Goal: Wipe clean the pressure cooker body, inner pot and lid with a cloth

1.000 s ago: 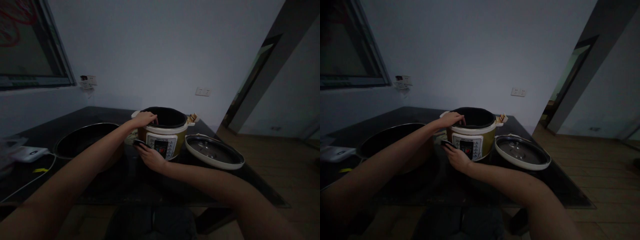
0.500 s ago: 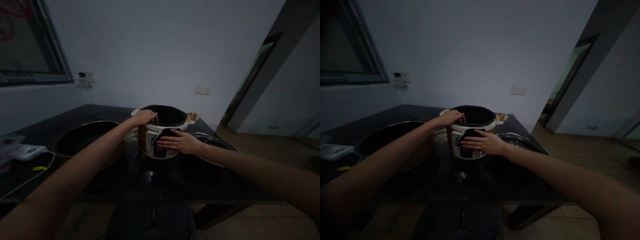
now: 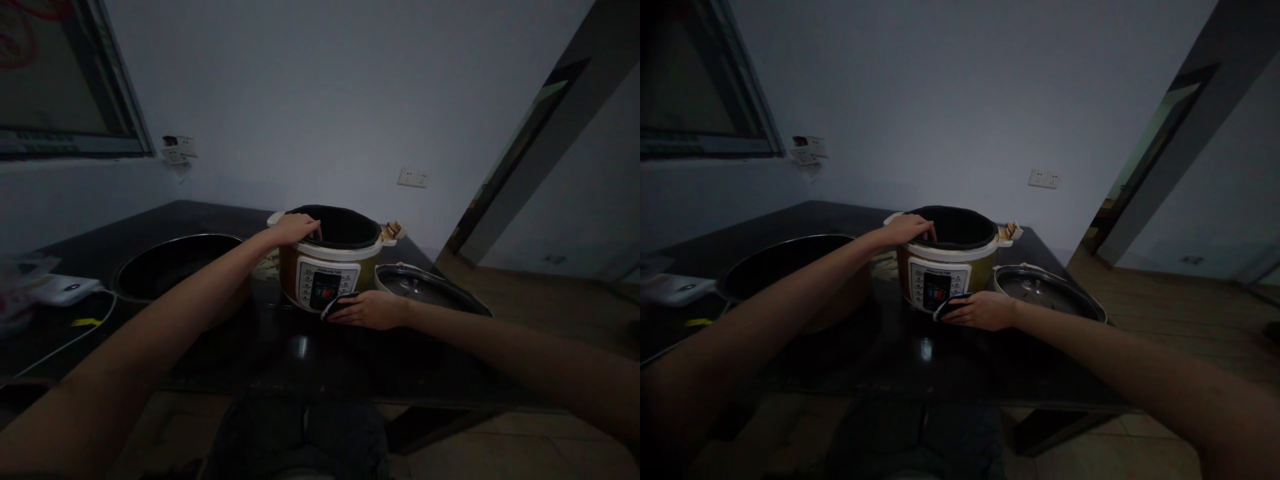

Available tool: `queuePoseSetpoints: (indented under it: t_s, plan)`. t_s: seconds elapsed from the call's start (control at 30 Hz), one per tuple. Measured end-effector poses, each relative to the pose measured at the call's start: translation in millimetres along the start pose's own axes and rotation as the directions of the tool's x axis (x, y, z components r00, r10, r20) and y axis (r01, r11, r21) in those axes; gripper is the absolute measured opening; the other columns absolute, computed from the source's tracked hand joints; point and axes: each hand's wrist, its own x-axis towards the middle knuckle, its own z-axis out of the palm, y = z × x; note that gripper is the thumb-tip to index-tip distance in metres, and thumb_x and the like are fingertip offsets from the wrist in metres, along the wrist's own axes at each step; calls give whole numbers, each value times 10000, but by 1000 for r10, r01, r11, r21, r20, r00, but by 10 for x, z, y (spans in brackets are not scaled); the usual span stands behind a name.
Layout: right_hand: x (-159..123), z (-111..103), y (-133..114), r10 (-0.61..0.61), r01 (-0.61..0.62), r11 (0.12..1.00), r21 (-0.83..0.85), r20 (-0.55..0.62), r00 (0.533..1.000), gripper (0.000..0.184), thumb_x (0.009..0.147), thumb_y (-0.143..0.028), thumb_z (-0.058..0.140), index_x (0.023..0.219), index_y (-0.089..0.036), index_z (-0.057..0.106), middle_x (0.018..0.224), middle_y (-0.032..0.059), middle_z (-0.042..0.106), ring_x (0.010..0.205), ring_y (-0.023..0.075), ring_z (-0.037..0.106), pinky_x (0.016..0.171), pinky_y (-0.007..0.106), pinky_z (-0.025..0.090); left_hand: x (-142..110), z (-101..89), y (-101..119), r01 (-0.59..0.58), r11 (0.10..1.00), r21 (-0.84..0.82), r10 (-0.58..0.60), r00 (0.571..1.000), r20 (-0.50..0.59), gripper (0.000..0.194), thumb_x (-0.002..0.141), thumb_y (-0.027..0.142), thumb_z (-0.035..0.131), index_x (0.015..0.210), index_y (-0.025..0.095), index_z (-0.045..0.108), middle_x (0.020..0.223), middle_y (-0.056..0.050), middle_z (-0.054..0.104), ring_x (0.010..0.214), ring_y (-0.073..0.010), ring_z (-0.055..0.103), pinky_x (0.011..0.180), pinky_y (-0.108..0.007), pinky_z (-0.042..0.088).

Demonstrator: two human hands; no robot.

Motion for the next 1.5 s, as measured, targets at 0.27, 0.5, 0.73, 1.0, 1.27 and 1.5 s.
queuePoseSetpoints:
  t_s: [0.27,0.5,0.73,1.0,1.27,1.5]
  plan:
    - [389,-319,180,171,-170,985,15,-65,983,468,882,-150,360,1338,-119,462,1454,36,423,1371,145,310,1162,375,219,-4,18,-17,-19,1000,-11,19,1000,-8,489,916,375,272,886,219,735,812,-33,708,733,-158,611,606,-239,360]
    - [1143,-436,557,566,-570,820,-51,-76,821,488,933,-269,306,1343,-42,444,1402,132,474,1351,239,350,1171,451,159,2,0,-24,-7,988,-154,9,1000,11,490,907,406,276,864,237,734,861,-3,731,780,-148,648,643,-224,411]
    - [1526,214,1,553,-545,829,-125,31,833,451,859,-268,453,1178,16,600,1286,203,568,1288,292,439,1170,437,204,19,21,-65,-139,875,-463,143,989,-27,318,859,292,409,936,161,688,884,-54,738,802,-140,653,712,-238,472]
    - [1523,-34,274,555,-557,822,-116,-50,830,373,815,-199,518,1087,16,657,1175,217,637,1225,318,493,1160,489,209,-343,67,6,-341,638,-691,-97,854,-511,255,856,166,445,1062,102,582,1047,-140,678,943,-154,637,910,-338,469]
    - [1514,-485,606,671,-687,716,-123,-147,726,335,857,-202,515,1128,-58,650,1250,160,595,1267,323,433,1124,525,284,-1253,579,367,-279,586,-761,-533,575,-621,218,826,205,503,991,178,642,1124,-81,628,1118,-210,554,1016,-375,395]
    - [1337,-518,578,563,-577,812,-84,-145,814,324,854,-231,558,1103,-48,656,1191,171,629,1275,327,437,1129,515,274,-1167,858,499,-249,358,-900,-610,667,-427,441,882,327,473,1300,191,499,1452,-84,426,1361,-200,346,1151,-371,202]
